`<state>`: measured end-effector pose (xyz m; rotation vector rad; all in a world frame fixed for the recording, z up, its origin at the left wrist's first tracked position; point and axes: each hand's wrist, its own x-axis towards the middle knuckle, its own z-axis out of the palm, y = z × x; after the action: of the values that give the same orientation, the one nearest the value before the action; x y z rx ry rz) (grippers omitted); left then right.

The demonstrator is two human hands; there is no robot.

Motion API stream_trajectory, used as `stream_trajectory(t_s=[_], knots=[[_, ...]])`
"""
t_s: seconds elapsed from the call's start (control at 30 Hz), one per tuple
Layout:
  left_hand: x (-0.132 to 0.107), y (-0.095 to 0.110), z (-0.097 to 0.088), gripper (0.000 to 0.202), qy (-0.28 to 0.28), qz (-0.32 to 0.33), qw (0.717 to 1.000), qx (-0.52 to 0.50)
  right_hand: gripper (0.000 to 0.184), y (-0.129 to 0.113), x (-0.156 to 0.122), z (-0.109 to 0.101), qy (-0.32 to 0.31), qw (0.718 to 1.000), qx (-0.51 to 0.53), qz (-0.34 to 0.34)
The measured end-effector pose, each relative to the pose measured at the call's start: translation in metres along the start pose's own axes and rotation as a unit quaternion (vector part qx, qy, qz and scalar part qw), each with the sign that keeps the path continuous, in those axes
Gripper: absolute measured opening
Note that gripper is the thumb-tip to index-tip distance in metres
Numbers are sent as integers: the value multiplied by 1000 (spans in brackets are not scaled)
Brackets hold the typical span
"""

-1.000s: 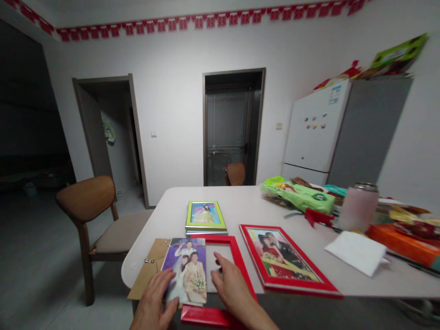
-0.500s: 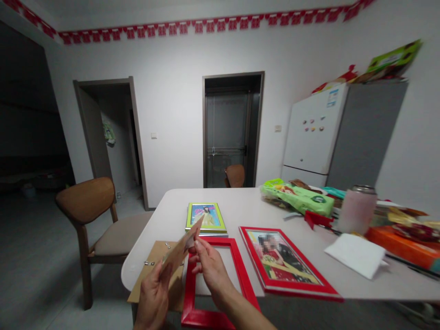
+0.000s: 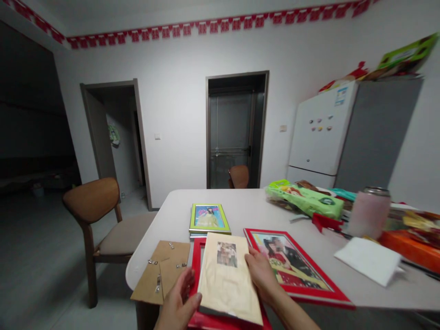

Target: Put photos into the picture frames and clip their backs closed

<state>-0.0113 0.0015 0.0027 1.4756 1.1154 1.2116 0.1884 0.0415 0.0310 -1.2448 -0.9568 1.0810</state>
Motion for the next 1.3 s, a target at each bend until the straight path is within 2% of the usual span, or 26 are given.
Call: stream_trajectory(t_s=[0.1,0.17,0.27,0.37,0.43,0.5,0.7,0.77,0.83,0.93,1.13,1.23,1.3], knots=[[-3,-5,-4,57,-18,38,982,185,36,6,9,-11,-35,994,-99,16],[-5,-6,-4,56,-44,72,966,245,39,10,13,-9,-43,986,-160,8],[-5,-9,-4,55,-80,115,947,288,41,9,18,-1,-36,969,-243,-10],[-3,-14,-6,55,-104,144,935,308,37,6,22,5,-30,935,-350,-44],[-2,-19,-7,55,-99,156,931,313,33,4,25,5,-25,908,-413,-68],[-1,-23,-7,56,-96,169,929,316,31,4,28,4,-20,894,-441,-81],[0,-33,-8,59,-113,195,918,326,34,13,30,1,-47,930,-363,-41],[0,-35,-9,59,-117,202,916,326,34,15,30,2,-44,926,-371,-52],[1,-36,-9,59,-114,214,915,321,33,15,28,4,-30,905,-416,-84],[2,-34,-8,57,-116,221,914,319,31,13,24,5,-4,853,-508,-119],[1,-26,-8,52,-128,216,909,334,36,17,16,8,33,764,-636,-101],[0,-24,-14,55,-148,208,910,328,32,18,13,9,43,745,-657,-111],[-1,-21,-24,61,-166,200,907,332,29,15,10,9,38,761,-639,-108]])
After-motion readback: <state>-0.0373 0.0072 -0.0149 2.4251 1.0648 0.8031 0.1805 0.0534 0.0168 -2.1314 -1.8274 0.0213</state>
